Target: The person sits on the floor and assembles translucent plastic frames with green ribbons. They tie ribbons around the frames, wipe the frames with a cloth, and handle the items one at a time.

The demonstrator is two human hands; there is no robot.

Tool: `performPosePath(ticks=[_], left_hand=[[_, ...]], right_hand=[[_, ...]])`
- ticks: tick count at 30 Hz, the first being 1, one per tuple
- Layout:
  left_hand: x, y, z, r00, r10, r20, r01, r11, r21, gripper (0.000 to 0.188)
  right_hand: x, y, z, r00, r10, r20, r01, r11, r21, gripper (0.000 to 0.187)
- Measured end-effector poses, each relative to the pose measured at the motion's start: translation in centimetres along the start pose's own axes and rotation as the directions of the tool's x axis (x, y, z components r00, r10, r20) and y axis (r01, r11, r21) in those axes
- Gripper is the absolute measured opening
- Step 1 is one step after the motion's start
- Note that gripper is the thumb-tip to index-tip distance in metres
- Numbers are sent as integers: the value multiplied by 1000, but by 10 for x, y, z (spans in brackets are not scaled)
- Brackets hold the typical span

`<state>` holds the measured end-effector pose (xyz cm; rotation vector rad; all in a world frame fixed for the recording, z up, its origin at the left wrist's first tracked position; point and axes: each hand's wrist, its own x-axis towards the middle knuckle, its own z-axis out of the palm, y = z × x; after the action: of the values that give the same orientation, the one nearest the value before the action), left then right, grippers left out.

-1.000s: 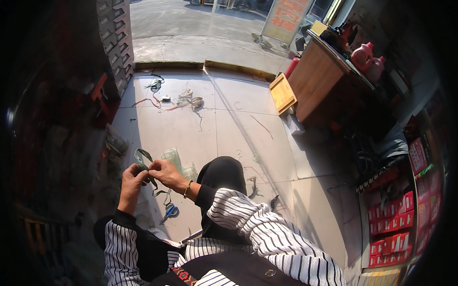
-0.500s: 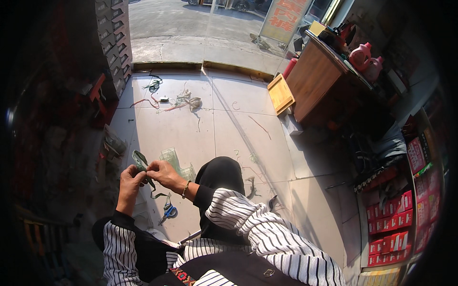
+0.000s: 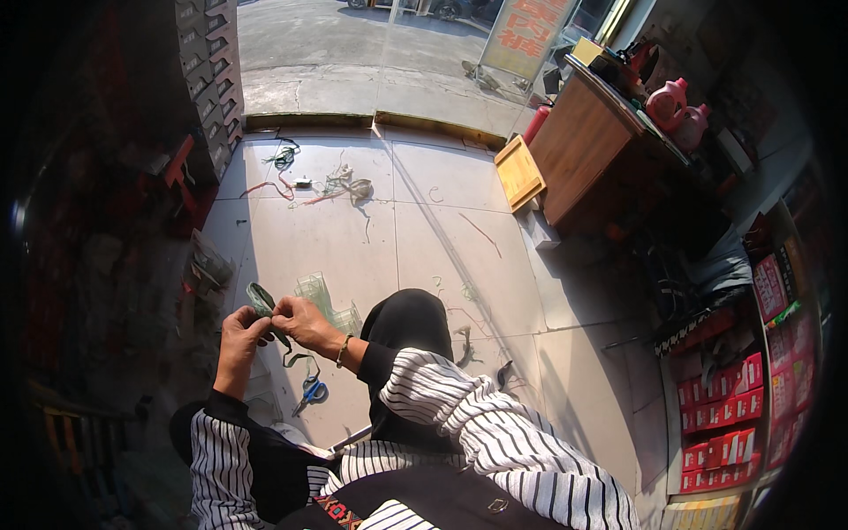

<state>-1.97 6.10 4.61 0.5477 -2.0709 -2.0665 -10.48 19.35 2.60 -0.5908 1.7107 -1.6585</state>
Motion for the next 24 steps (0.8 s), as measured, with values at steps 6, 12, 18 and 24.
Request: performPosePath(ticks=[6,12,18,24], left_hand=[[1,-1,-1,1000,16,-2,-16,1000,8,11],[2,-3,-1,999,44,-2,-44,998,51,10],[3,-6,0,999,43,-10,-42,997,65,11],[5,-6,0,997,70,-20,-67,987,145,13]], right_hand=[[1,2,0,1000,-18,8,18,1000,-16,13],[2,2,-1,998,-56,14,57,992,-112,17],[0,1,-2,999,-49,13,50,992,-119,16],[2,1,1,1000,-26,0,26,998,-63,12]])
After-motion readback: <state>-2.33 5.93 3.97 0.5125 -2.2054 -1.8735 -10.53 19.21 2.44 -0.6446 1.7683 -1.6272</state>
